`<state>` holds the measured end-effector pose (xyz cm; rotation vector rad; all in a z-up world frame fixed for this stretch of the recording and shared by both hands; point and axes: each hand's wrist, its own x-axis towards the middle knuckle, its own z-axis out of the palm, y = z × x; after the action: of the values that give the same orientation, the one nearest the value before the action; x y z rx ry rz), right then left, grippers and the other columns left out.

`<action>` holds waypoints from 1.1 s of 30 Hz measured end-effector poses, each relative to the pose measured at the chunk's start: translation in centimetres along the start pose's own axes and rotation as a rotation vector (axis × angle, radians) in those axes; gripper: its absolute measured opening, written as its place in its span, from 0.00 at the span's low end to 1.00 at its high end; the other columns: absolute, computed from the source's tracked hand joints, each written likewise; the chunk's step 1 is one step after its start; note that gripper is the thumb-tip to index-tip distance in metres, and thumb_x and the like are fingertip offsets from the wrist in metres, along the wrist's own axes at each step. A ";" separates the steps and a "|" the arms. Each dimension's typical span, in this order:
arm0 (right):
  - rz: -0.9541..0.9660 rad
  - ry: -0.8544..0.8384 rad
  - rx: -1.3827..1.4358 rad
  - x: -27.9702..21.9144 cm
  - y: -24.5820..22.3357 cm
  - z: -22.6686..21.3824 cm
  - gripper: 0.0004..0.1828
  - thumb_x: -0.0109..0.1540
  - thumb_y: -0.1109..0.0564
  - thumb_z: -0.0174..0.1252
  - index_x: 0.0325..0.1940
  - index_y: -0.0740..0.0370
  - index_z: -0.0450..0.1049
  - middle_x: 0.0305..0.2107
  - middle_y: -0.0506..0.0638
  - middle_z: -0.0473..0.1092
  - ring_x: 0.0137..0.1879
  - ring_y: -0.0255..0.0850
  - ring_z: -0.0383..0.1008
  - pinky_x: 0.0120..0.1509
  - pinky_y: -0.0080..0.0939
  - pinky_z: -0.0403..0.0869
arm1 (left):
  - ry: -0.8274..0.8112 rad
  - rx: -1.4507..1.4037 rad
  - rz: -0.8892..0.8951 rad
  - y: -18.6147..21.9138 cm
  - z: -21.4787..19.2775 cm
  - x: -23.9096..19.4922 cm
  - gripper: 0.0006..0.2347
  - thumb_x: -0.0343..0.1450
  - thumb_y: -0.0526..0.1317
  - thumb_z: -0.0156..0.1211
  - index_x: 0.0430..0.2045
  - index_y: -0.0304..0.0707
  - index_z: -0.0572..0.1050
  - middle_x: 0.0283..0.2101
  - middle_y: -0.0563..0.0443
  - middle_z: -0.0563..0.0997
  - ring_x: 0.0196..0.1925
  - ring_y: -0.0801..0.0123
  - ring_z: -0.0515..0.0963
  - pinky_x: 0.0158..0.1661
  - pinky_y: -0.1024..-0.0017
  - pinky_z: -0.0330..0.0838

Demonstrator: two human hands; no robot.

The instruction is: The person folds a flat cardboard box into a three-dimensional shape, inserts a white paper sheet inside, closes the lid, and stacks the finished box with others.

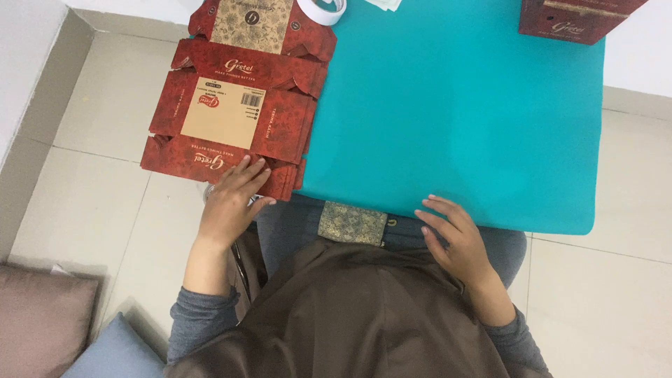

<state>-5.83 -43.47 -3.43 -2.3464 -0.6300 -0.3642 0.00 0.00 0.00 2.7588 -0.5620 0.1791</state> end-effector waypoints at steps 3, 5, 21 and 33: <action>0.007 0.005 -0.006 -0.7 0.5 0.0 0.16 0.63 0.62 0.59 0.55 0.53 0.79 0.53 0.51 0.74 0.65 0.53 0.72 0.68 0.59 0.73 | 0.008 -0.017 0.062 -1.2 0.3 0.0 0.21 0.67 0.45 0.69 0.54 0.39 0.79 0.59 0.38 0.79 0.66 0.38 0.72 0.61 0.44 0.67; 0.014 0.012 -0.004 -1.0 0.6 -0.1 0.16 0.63 0.61 0.59 0.55 0.52 0.79 0.53 0.51 0.74 0.64 0.53 0.73 0.68 0.59 0.73 | 0.014 -0.046 0.063 -1.4 0.2 -0.1 0.18 0.70 0.45 0.66 0.54 0.41 0.80 0.57 0.39 0.80 0.65 0.39 0.73 0.61 0.44 0.67; -0.019 0.054 -0.023 -1.8 1.6 0.2 0.15 0.63 0.60 0.60 0.54 0.53 0.79 0.52 0.50 0.75 0.61 0.50 0.75 0.64 0.55 0.76 | 0.401 0.349 -0.058 -8.5 1.6 -0.5 0.25 0.61 0.24 0.64 0.55 0.39 0.80 0.53 0.42 0.82 0.61 0.51 0.78 0.63 0.57 0.66; -0.157 0.095 0.013 -2.4 2.0 -0.4 0.14 0.69 0.58 0.52 0.58 0.61 0.75 0.55 0.60 0.73 0.58 0.55 0.77 0.59 0.54 0.77 | 0.983 0.655 -0.047 -8.6 -15.9 3.5 0.21 0.73 0.25 0.57 0.63 0.37 0.79 0.54 0.41 0.89 0.48 0.49 0.90 0.43 0.62 0.82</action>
<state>-6.81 -45.86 -5.21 -2.2589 -0.7700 -0.5368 5.72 11.57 13.17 2.7231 -0.1602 1.8352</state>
